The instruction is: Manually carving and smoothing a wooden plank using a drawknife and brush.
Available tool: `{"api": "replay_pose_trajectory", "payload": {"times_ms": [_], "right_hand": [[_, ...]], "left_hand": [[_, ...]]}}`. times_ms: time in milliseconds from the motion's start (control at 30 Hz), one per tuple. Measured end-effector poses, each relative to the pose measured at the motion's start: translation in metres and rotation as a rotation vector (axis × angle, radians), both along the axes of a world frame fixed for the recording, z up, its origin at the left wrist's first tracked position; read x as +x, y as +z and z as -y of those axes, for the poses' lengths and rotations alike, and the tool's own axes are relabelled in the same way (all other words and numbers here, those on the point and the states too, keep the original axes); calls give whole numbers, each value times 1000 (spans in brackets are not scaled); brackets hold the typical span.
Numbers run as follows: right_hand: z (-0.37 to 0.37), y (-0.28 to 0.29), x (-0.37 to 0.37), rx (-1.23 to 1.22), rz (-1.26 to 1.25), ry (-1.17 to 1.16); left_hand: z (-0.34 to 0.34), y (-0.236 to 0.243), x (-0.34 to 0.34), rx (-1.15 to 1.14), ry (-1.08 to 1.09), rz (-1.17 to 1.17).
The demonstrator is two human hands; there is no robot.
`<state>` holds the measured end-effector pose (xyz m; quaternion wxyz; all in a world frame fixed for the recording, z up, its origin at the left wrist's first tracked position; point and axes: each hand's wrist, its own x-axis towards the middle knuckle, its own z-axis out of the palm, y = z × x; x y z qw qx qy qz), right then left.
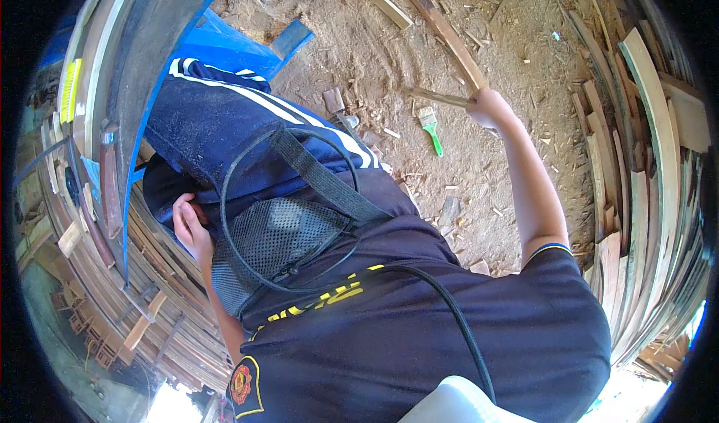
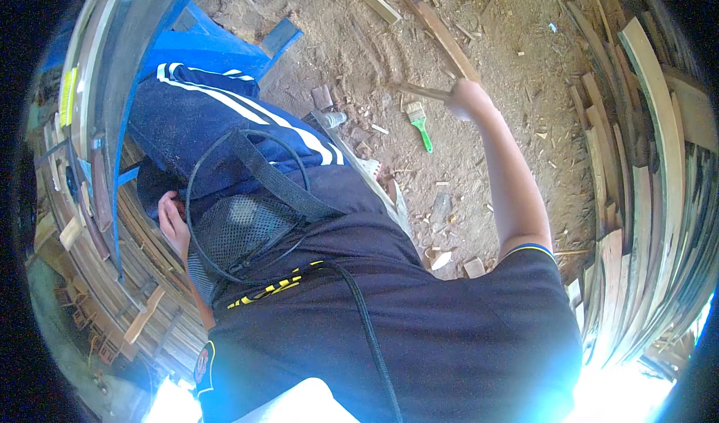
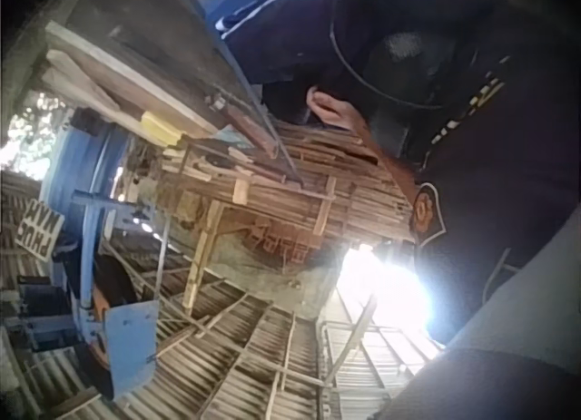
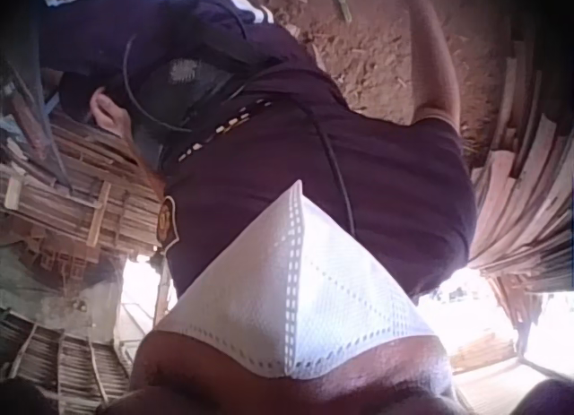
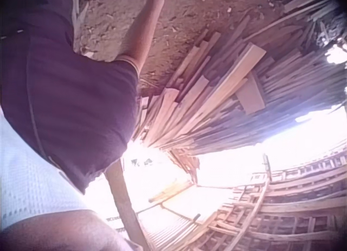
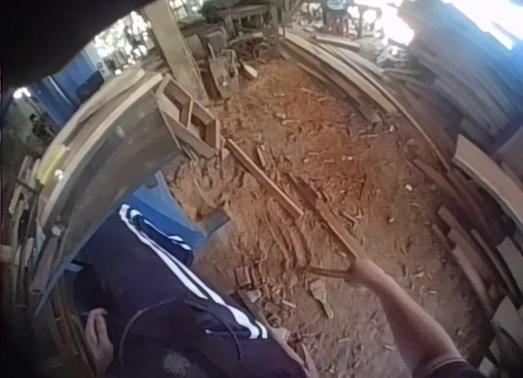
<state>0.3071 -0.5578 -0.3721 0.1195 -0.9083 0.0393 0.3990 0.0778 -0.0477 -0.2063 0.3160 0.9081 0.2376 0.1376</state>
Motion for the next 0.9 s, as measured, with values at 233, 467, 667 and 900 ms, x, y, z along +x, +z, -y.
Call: {"api": "replay_pose_trajectory", "payload": {"times_ms": [233,467,667,900], "right_hand": [[-44,131,39,127,223,295],[-85,275,23,871,768,392],[-163,313,11,1313,998,691],[-194,296,4,1472,1027,907]], "left_hand": [[5,76,0,-198,-28,-26],[66,191,61,48,-463,-489],[134,221,120,108,-689,-302],[128,184,171,532,-887,-85]]}}
